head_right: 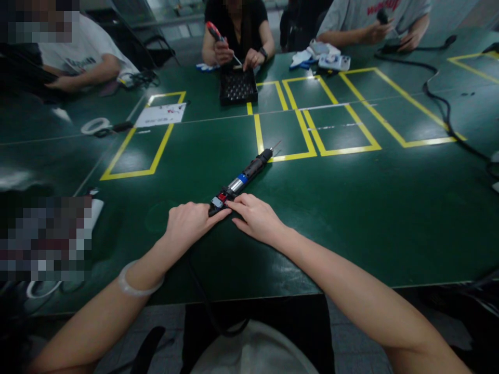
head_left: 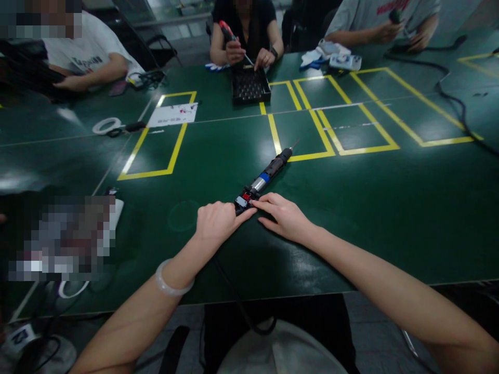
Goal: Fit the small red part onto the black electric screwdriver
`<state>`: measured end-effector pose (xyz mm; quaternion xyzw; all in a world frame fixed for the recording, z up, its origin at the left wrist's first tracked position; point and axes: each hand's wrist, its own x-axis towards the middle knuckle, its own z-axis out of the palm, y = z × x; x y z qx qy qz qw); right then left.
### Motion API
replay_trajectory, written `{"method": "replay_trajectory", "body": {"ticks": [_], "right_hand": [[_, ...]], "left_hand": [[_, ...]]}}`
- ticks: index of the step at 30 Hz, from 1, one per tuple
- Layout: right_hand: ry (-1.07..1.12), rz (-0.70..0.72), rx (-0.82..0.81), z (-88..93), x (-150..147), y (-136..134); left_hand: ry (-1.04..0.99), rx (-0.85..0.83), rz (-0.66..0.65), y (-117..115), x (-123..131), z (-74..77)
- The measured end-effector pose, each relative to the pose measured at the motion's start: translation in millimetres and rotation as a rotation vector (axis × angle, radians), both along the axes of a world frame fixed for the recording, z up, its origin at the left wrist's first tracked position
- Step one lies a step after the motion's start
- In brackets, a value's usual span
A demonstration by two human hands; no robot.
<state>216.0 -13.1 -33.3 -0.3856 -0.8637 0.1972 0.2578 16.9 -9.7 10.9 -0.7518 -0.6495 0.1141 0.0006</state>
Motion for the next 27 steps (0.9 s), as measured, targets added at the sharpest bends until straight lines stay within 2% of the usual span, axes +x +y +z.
{"method": "replay_trajectory", "body": {"ticks": [9, 15, 20, 27], "right_hand": [[0.042, 0.067, -0.072, -0.6, -0.7, 0.0], [0.101, 0.076, -0.071, -0.4, 1.8, 1.3], [0.073, 0.053, -0.059, 2.2, 8.8, 3.5], [0.086, 0.049, -0.088, 3.4, 10.7, 4.3]], "left_hand": [[0.041, -0.014, 0.071, 9.9, -5.9, -2.3], [0.042, -0.022, 0.112, 20.5, -18.9, -0.1], [0.014, -0.044, 0.22, 33.6, -45.5, 2.3], [0.042, -0.041, 0.405, 60.0, -102.9, 4.1]]}}
